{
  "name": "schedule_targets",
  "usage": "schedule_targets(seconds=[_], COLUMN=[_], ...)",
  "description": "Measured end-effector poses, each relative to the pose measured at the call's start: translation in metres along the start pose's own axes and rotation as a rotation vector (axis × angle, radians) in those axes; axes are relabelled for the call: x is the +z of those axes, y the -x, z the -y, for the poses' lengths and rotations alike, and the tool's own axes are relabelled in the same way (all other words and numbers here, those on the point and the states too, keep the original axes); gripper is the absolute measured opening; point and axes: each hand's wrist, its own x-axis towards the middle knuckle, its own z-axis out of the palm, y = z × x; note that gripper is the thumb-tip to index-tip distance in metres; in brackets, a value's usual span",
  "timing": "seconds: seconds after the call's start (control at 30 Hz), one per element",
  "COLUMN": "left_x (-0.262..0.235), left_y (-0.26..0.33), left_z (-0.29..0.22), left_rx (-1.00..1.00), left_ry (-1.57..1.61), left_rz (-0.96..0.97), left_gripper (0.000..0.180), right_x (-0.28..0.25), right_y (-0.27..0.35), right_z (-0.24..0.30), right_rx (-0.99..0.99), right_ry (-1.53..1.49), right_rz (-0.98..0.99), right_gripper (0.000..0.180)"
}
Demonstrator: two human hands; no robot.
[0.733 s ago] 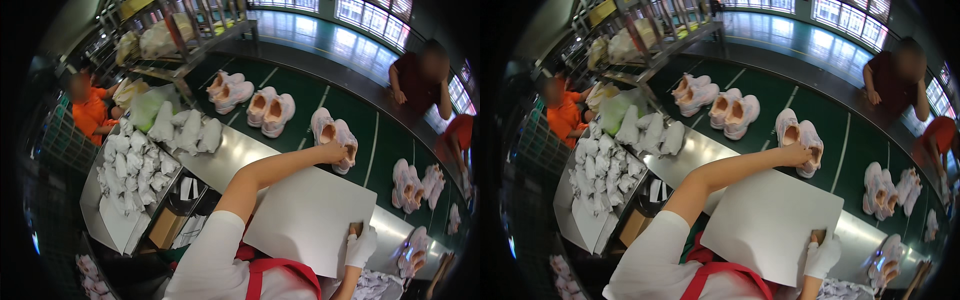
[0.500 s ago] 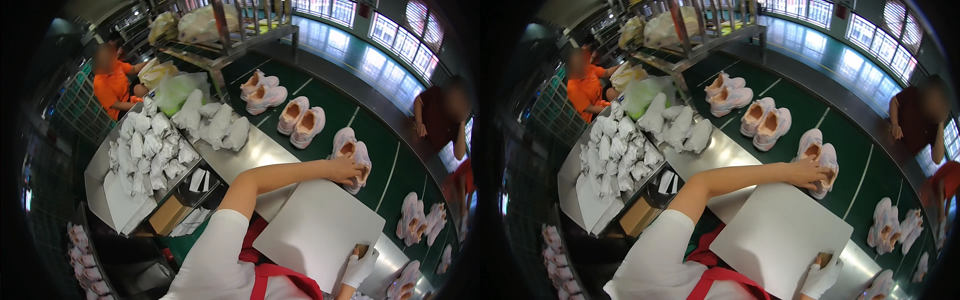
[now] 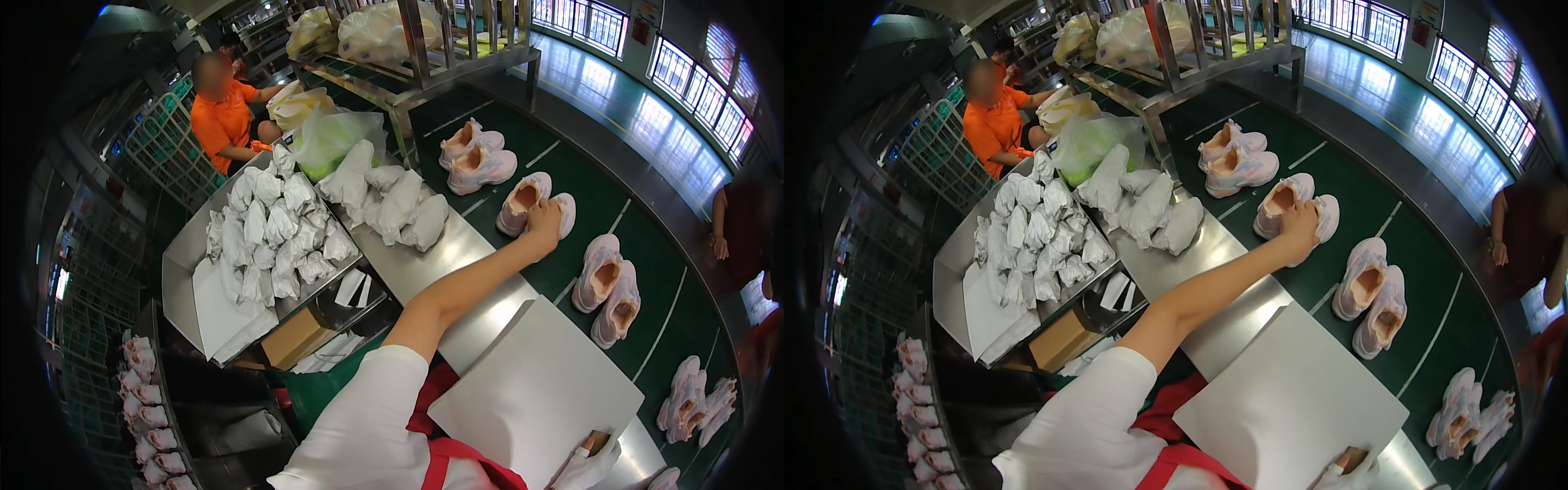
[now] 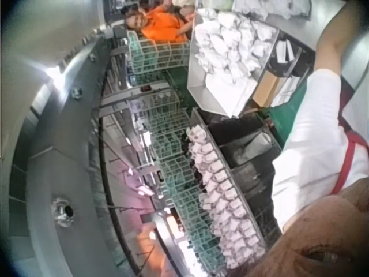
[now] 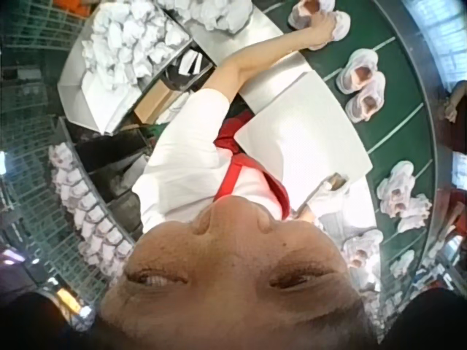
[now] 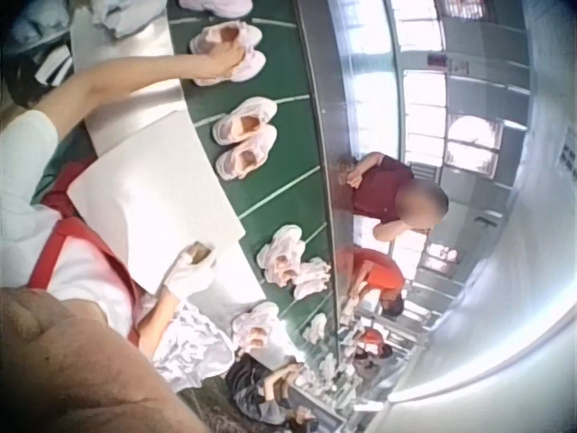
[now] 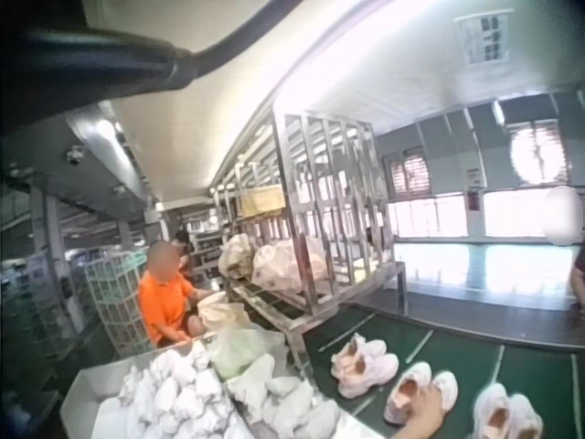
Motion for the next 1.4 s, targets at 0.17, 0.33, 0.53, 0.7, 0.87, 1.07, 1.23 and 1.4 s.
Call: schedule_targets(seconds=[0.17, 0.33, 0.53, 0.7, 0.87, 1.07, 1.23, 1.4], left_x=[-0.025, -0.021, 0.012, 0.055, 0.053, 0.018, 0.012, 0.043], left_y=[0.016, -0.007, -0.022, -0.034, -0.068, -0.075, -0.040, -0.032], left_z=[0.001, 0.021, 0.049, 0.034, 0.081, 0.102, 0.047, 0.011], left_rx=[-0.018, -0.023, 0.113, -0.160, 0.012, -0.013, 0.046, 0.230], left_ry=[0.099, 0.307, 0.123, 0.183, 0.010, 0.003, 0.151, -0.131], left_rz=[-0.053, 0.326, 0.176, 0.021, 0.030, 0.234, 0.107, 0.026], left_gripper=[0.079, 0.083, 0.059, 0.029, 0.031, 0.030, 0.035, 0.033], right_x=[-0.004, -0.009, 0.001, 0.023, 0.004, 0.024, 0.019, 0.014], right_y=[0.001, 0.001, -0.003, 0.001, 0.002, 0.000, -0.007, -0.008], right_z=[0.012, 0.011, -0.001, -0.019, -0.005, -0.012, -0.020, -0.026], right_rx=[-0.039, -0.048, -0.092, -0.149, -0.072, 0.009, 0.056, 0.145], right_ry=[-0.009, -0.021, -0.034, -0.091, -0.067, -0.083, 0.092, -0.273], right_rz=[-0.137, -0.057, -0.070, -0.123, -0.079, -0.137, -0.010, -0.027], right_gripper=[0.030, 0.029, 0.030, 0.034, 0.032, 0.050, 0.059, 0.049])
